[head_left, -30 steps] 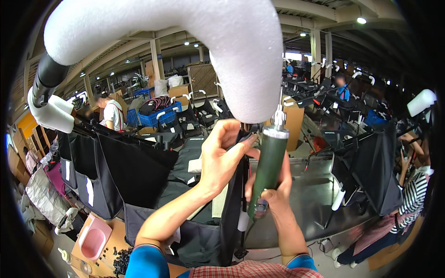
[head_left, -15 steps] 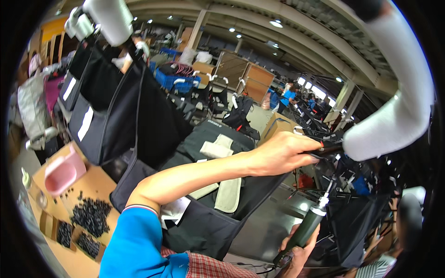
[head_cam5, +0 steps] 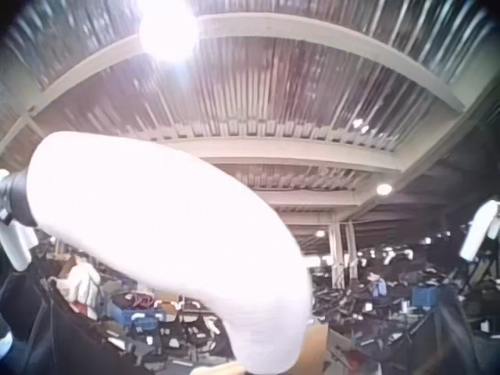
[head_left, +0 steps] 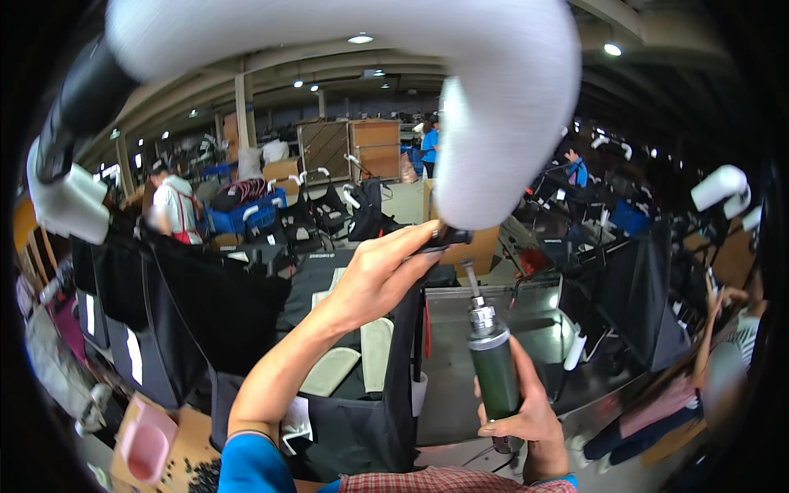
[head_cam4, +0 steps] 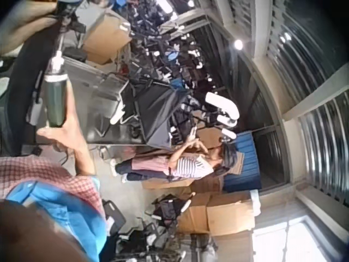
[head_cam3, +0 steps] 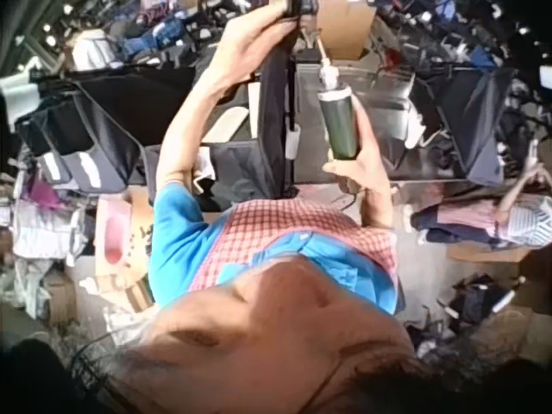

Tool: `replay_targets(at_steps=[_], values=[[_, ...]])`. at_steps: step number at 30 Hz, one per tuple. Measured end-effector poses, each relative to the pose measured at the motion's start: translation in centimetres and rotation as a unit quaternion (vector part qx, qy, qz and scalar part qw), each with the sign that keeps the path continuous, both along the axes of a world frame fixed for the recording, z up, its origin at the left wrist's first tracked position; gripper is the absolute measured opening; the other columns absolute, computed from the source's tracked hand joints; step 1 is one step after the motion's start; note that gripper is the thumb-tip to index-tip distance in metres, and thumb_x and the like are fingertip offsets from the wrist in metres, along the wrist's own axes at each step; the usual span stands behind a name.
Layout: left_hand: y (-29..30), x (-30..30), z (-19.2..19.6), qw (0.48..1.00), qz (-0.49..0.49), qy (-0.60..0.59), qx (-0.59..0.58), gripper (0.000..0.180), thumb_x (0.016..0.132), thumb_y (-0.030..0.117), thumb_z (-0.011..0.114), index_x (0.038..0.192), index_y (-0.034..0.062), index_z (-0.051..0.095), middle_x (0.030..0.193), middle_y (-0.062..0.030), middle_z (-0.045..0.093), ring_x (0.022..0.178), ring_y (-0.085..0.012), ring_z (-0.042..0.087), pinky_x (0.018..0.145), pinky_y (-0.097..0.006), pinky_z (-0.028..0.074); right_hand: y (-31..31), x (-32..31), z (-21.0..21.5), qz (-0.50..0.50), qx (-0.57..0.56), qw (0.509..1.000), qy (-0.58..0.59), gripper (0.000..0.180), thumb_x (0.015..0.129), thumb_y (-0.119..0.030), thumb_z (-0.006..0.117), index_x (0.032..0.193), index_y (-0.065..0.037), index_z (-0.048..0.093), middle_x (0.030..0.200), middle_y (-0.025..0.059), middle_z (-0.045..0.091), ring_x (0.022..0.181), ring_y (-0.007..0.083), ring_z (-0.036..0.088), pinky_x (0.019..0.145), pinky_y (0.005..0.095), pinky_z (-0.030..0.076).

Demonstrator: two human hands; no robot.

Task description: The person uses a green handheld power tool to fasten black plastic clips onto the edges of black fabric bags. They repeatedly pick up clips from a nearby table, position them on the bag, and drive them in with the tool. The person works on multiple bags in sequence within a factory setting.

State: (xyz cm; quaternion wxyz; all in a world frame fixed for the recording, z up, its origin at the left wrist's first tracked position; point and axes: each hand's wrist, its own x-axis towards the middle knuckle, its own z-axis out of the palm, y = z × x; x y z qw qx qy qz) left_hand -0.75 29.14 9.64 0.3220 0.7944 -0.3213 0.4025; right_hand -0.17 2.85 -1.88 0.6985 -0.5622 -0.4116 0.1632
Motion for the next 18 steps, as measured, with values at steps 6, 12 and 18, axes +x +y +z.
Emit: replay_targets(at_steps=[6,12,18], values=[[0.0,-0.2,0.6,0.997,0.03,0.029,0.065,0.038,0.09,-0.001,0.055,0.127,-0.006,0.049,0.113,-0.0218,0.061,0.101,-0.0342,0.062,0.086,-0.036,0.049,0.3,-0.5,1.7,0.02,-0.049,0.998,-0.015,0.119,0.06,0.001,0.086,0.151,-0.009,0.011,0.106,0.0126,0.055,0.07,0.0142,0.059,0.06,0.0298,0.049],[0.2,0.1,0.0,0.997,0.035,0.023,0.062,0.036,0.092,0.001,0.054,0.127,-0.0071,0.048,0.115,-0.0241,0.06,0.105,-0.0357,0.061,0.088,-0.035,0.048,0.6,-0.1,1.9,0.031,-0.048,0.997,-0.045,0.115,0.064,-0.009,0.087,0.151,-0.009,0.011,0.111,0.0094,0.054,0.07,0.0118,0.058,0.059,0.0286,0.049],[-0.9,-0.1,-0.8,0.998,0.063,0.005,0.022,0.036,0.093,0.001,0.053,0.128,-0.007,0.047,0.116,-0.0244,0.06,0.106,-0.0355,0.061,0.088,-0.035,0.048,1.7,-1.1,0.9,0.145,0.05,0.982,0.109,0.115,0.068,-0.009,0.084,0.151,-0.014,0.005,0.105,0.0115,0.051,0.07,0.0151,0.059,0.061,0.0303,0.049]])
